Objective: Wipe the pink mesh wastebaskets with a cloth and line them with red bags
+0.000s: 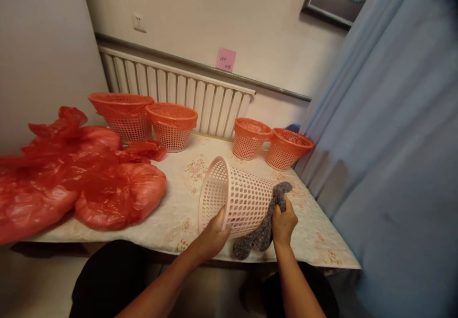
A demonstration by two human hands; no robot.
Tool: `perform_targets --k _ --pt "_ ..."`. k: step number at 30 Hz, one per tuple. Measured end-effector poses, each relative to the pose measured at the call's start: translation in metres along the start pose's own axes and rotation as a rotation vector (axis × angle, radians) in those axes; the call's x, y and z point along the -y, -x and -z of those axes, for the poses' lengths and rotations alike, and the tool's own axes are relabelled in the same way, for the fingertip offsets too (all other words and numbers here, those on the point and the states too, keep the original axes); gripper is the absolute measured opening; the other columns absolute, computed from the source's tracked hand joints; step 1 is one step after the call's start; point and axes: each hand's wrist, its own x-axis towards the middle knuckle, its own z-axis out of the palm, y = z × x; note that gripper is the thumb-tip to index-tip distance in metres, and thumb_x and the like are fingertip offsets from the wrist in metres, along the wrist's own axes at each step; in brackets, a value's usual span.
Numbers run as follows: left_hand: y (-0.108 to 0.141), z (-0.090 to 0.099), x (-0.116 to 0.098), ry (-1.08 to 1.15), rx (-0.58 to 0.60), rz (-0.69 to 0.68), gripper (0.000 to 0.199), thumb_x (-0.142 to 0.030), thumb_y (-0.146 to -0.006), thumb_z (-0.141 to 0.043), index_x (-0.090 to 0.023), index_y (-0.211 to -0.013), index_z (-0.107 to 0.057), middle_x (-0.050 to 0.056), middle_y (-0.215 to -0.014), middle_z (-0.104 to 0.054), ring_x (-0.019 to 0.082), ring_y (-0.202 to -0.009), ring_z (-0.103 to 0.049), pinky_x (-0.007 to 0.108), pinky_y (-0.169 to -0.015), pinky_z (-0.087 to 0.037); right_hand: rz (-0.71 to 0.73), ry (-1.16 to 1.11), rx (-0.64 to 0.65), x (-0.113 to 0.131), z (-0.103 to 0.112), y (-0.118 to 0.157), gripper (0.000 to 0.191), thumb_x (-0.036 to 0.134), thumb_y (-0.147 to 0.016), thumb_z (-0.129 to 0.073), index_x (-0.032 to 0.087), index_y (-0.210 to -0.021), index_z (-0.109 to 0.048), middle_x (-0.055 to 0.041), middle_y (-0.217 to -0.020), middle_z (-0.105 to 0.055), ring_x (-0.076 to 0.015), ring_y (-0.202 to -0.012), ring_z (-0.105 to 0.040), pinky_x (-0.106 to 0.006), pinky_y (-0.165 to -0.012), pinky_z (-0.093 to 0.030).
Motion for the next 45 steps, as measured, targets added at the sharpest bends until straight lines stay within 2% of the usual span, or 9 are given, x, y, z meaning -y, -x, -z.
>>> perform_targets --k 6,10,13,24,29,33,37,41,45 --pt "-0.002 0.006 0.001 0.034 0.046 -0.024 0.052 -0.012 -0.084 -0.045 -0.016 -0.135 -0.043 0.009 -0.138 -0.053 0.023 -0.129 -0.045 0.043 -0.114 -0.029 0.266 -0.21 0.028 0.044 -0.009 0.076 0.046 0.016 -0.082 -0.044 0.014 -0.127 -0.054 -0.0144 -0.134 -0.054 -0.0259 -0.126 -0.049 -0.048 -0.106 -0.038" --pt "0.001 0.009 0.014 0.045 0.095 -0.079 0.06 -0.007 -0.079 -0.045 -0.018 -0.138 -0.04 0.008 -0.143 -0.048 0.023 -0.131 -0.043 0.043 -0.115 -0.026 0.556 -0.329 0.122 0.082 -0.013 0.093 0.052 0.007 -0.079 -0.044 0.018 -0.129 -0.051 -0.0116 -0.137 -0.051 -0.0247 -0.13 -0.045 -0.051 -0.107 -0.038" --pt "0.005 0.013 0.02 0.026 0.103 -0.107 0.059 -0.006 -0.079 -0.045 -0.018 -0.137 -0.042 0.007 -0.142 -0.048 0.023 -0.13 -0.043 0.041 -0.114 -0.028 0.588 -0.362 0.141 0.102 -0.016 0.085 0.056 0.004 -0.076 -0.043 0.019 -0.13 -0.051 -0.0106 -0.137 -0.051 -0.0236 -0.13 -0.045 -0.051 -0.108 -0.038" --pt "0.021 0.007 0.033 0.041 0.218 -0.112 0.043 -0.008 -0.084 -0.046 -0.019 -0.125 -0.057 0.006 -0.124 -0.063 0.024 -0.115 -0.055 0.037 -0.103 -0.041 0.399 -0.317 0.35 0.144 -0.02 0.015 0.051 0.008 -0.075 -0.046 0.02 -0.123 -0.059 -0.0065 -0.126 -0.061 -0.021 -0.119 -0.055 -0.039 -0.106 -0.041" --pt "0.01 0.002 0.018 0.132 0.078 -0.019 0.062 0.0 -0.072 -0.046 -0.016 -0.133 -0.048 0.007 -0.126 -0.062 0.025 -0.12 -0.053 0.04 -0.104 -0.041 0.408 -0.334 0.336 0.139 -0.018 0.024 0.053 0.009 -0.076 -0.046 0.02 -0.126 -0.057 -0.0059 -0.13 -0.059 -0.0207 -0.124 -0.051 -0.039 -0.108 -0.038" --pt "-0.007 -0.003 0.0 0.101 -0.084 -0.037 0.082 0.006 -0.062 -0.04 -0.017 -0.141 -0.037 0.008 -0.142 -0.048 0.024 -0.133 -0.04 0.043 -0.114 -0.029 0.429 -0.336 0.322 0.133 -0.012 0.032 0.053 0.008 -0.075 -0.045 0.019 -0.125 -0.057 -0.0066 -0.13 -0.058 -0.021 -0.124 -0.051 -0.041 -0.108 -0.038" --pt "-0.009 -0.005 -0.007 0.027 -0.116 -0.056 0.07 0.001 -0.072 -0.04 -0.018 -0.139 -0.037 0.008 -0.144 -0.045 0.023 -0.135 -0.036 0.042 -0.117 -0.022 0.451 -0.333 0.331 0.122 -0.014 0.021 0.052 0.008 -0.074 -0.044 0.021 -0.122 -0.059 -0.0046 -0.128 -0.06 -0.0192 -0.121 -0.053 -0.039 -0.108 -0.038" --pt "-0.005 -0.004 -0.009 0.006 -0.085 -0.02 0.048 -0.013 -0.086 -0.042 -0.016 -0.134 -0.041 0.01 -0.135 -0.054 0.023 -0.126 -0.048 0.04 -0.111 -0.033 0.357 -0.21 0.327 0.089 -0.018 -0.013 0.049 0.014 -0.076 -0.045 0.02 -0.121 -0.061 -0.0058 -0.123 -0.064 -0.0204 -0.114 -0.058 -0.035 -0.102 -0.041" --pt "-0.004 -0.003 -0.006 -0.051 -0.081 0.015 0.052 -0.014 -0.085 -0.043 -0.013 -0.137 -0.037 0.013 -0.138 -0.051 0.024 -0.13 -0.044 0.041 -0.112 -0.031 0.132 -0.011 0.245 0.035 -0.009 -0.044 0.043 0.021 -0.074 -0.046 0.015 -0.112 -0.066 -0.0102 -0.103 -0.071 -0.0242 -0.094 -0.065 -0.036 -0.089 -0.047"
